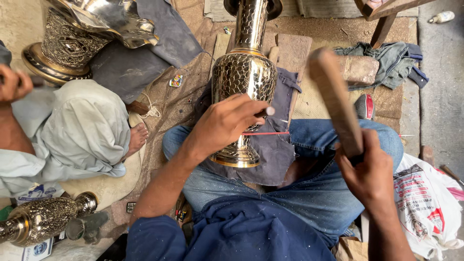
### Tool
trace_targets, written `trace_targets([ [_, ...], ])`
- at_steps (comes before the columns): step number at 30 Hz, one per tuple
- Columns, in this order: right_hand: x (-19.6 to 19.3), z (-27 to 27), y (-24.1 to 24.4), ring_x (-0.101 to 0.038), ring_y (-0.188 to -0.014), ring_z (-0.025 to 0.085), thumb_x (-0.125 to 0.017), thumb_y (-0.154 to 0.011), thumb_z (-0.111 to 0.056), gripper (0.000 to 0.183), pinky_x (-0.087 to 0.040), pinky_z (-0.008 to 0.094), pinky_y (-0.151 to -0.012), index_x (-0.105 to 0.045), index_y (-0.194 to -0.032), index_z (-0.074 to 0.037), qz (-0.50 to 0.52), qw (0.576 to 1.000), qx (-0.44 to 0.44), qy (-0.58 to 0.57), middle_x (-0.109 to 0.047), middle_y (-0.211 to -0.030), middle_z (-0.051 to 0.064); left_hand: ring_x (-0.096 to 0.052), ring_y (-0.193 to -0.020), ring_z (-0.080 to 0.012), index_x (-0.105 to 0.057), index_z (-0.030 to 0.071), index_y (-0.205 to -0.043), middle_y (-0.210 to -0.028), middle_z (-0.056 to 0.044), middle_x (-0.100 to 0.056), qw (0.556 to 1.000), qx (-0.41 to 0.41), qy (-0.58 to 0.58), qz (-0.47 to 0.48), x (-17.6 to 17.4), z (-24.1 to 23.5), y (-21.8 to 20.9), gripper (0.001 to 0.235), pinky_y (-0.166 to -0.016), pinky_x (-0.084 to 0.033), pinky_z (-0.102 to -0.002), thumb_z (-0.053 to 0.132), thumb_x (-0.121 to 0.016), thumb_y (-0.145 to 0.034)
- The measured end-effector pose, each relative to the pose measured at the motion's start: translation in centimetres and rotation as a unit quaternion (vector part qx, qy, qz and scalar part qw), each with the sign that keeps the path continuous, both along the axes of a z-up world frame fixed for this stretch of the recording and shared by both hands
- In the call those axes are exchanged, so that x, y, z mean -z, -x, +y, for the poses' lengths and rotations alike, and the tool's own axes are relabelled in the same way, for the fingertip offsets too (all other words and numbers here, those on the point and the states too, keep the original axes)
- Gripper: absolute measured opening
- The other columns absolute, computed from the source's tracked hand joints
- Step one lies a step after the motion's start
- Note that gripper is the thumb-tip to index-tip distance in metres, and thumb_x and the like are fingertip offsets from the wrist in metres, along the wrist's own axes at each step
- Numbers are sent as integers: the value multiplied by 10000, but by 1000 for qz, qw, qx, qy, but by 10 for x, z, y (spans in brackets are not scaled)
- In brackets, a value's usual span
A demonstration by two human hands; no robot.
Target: The person hammers a metal vase with a wooden mallet to create a textured pattern. They hold the vase steady with one hand and strike it repeatedly with the other, rotating the vase to work on different sections.
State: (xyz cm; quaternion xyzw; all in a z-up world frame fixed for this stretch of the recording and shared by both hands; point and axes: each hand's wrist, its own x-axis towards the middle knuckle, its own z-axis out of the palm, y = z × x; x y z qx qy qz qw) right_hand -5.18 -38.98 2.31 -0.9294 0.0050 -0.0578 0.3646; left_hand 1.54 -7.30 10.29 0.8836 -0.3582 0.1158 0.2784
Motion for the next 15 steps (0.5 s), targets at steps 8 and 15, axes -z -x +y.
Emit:
trace_targets([
  [8,-46,-5,-22,-721,-826,287,-877,-830,-143,408,-577,398,-720,-642,-1161,-102,-175,976,-73,107,-739,-992,148,-685,-972,-255,-591,90,-1207,-1065,-59,-663,991,-53,123,-11,21,-1,23,336,-868,-595,-389,-3,-754,-929],
  [15,-63,17,-30,-723,-760,238,-866,-748,-124,382,-549,357,-680,-632,-1047,-80,-96,982,-156,-40,-711,-863,117,-667,-962,-303,-635,88,-1277,-1044,-86,-647,998,-37,59,-10,22,5,19,434,-832,-563,-427,-44,-728,-875],
])
